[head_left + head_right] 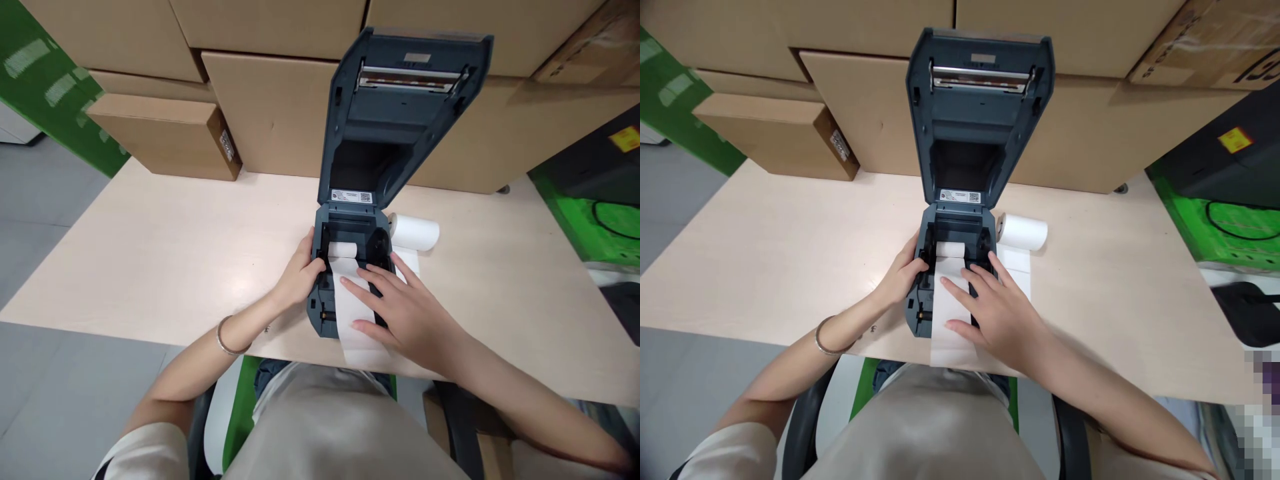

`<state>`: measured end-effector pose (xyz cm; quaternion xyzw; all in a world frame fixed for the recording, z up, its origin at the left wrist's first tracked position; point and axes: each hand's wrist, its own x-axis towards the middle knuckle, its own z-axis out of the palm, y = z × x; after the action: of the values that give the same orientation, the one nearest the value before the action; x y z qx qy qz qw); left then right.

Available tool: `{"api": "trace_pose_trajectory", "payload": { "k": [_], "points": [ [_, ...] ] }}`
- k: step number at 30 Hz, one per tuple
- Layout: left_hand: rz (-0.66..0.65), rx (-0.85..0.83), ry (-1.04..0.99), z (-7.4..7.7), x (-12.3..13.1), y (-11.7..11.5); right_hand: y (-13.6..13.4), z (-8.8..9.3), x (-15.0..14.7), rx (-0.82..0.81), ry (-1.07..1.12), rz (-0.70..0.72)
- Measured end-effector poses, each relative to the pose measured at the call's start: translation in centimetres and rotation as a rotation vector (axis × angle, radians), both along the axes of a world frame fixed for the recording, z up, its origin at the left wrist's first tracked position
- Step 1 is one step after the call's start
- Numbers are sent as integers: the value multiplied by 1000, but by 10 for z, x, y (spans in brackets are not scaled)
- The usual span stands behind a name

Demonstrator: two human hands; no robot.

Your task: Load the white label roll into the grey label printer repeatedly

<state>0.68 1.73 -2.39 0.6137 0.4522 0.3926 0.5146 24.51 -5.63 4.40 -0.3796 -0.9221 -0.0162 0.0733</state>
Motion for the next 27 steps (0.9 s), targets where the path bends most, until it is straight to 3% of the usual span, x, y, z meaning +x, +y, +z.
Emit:
{"api": "trace_pose_trajectory", "payload": {
  "k": [7, 14, 20, 27],
  "points": [
    [2, -2, 8, 9, 3, 0, -14, -7, -17, 150, 24, -51],
    [-15, -36, 10, 14, 5, 0, -27, 4, -15, 194, 47, -58],
    [-25, -12, 0, 11, 3, 0, -42, 1, -13, 171, 118, -55],
    [-34, -35, 11, 10, 3, 0, -41, -3, -2, 134, 100, -73]
  ]
}}
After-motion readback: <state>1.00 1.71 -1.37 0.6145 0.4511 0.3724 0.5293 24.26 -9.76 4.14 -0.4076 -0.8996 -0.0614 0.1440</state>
